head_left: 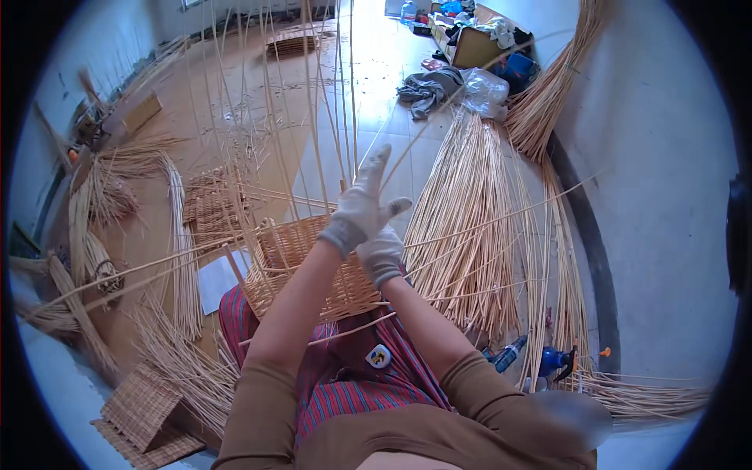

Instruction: Weaving a rectangular wicker basket using long reeds.

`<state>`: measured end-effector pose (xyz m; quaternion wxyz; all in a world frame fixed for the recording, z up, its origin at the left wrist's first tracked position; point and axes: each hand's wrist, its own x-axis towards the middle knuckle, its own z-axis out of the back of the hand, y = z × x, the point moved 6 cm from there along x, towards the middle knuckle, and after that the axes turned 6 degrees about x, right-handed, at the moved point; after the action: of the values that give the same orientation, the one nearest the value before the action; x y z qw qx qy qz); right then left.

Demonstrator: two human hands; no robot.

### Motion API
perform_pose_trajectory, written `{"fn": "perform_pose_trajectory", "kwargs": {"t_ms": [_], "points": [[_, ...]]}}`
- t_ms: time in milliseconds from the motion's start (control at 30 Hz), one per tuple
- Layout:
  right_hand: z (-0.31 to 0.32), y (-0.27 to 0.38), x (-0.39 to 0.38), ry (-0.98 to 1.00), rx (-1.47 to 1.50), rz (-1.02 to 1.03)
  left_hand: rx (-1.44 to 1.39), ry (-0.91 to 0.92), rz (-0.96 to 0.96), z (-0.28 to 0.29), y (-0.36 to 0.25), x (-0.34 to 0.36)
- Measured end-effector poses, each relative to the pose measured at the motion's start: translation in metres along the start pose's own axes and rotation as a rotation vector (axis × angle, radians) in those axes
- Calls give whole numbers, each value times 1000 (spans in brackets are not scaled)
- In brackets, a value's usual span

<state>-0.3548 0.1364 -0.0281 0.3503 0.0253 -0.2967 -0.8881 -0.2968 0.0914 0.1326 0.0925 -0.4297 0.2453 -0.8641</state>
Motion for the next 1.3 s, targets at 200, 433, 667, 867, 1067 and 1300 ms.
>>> {"fn": "perform_pose_trajectory", "kwargs": {"t_ms": [200, 433, 667, 867, 1067, 1300], "points": [[37, 15, -22, -85, 200, 122, 472, -606, 186, 149, 39, -109], [65, 7, -62, -220, 288, 263, 487, -25, 128, 151, -17, -235], [86, 14, -64, -220, 688, 332, 517, 363, 312, 98, 34, -294], [27, 8, -177, 915, 1121, -224, 366, 158, 262, 121, -7, -255], [56, 45, -134, 443, 1431, 144, 184, -45, 405, 166, 17, -262], [58, 22, -102, 120, 1449, 37, -282, -371, 950, 173, 89, -275]]}}
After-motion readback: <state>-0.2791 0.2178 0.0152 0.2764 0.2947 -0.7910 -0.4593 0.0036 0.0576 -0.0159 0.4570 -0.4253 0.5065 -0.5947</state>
